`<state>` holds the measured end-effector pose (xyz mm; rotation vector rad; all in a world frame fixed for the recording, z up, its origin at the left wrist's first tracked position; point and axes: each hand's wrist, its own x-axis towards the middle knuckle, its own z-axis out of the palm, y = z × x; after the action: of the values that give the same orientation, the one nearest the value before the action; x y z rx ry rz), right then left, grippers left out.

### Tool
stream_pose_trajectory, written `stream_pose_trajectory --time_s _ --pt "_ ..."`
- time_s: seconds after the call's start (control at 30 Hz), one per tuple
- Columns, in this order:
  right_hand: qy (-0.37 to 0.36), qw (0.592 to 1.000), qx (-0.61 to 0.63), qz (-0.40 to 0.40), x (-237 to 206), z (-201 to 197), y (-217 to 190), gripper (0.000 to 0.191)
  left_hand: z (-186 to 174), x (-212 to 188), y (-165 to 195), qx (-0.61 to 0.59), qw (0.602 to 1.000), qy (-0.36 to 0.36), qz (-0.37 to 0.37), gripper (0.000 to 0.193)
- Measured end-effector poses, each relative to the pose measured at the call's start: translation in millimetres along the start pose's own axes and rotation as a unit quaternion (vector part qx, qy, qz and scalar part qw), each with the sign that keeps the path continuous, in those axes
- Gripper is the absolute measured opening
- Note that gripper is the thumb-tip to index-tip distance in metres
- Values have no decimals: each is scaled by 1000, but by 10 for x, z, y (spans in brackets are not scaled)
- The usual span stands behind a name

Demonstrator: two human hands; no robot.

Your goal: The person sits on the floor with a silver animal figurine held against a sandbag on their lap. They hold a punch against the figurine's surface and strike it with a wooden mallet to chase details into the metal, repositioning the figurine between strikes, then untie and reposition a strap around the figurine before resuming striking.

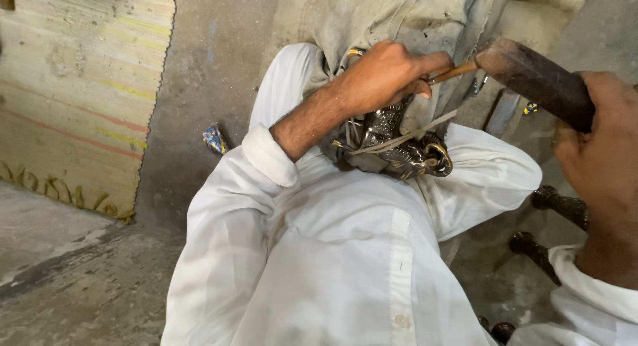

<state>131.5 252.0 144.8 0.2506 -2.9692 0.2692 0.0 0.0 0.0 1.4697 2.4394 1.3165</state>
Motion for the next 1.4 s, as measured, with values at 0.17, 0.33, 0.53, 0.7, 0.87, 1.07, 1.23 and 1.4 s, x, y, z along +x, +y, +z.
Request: stream_pose_trajectory --time_s 0.17,0.33,0.53,0.7,0.87,1.07,1.23,1.4 --pt "5 974 179 141 -223 213 279 31 -25 121 -20 41 996 -52 53 42" --pt "44 990 68 112 -388 396 359 34 -87 268 64 94 988 -106 56 45" --pt "139 934 274 184 -605 676 305 49 -151 275 97 85 987 -117 64 45" --pt "-32 996 -60 57 -594 643 490 45 -186 40 45 -34 999 12 17 37" --pt "-85 992 -75 57 -358 534 515 29 57 -358 134 -113 963 217 -111 42" --pt "50 996 -26 -68 140 150 140 37 357 -448 131 -72 946 297 -105 37" --pt "14 975 -164 -148 387 -229 -184 38 415 -468 126 -23 954 285 -91 23" --pt "40 980 -102 -166 520 -244 -87 37 400 -401 143 -90 940 291 -153 22"
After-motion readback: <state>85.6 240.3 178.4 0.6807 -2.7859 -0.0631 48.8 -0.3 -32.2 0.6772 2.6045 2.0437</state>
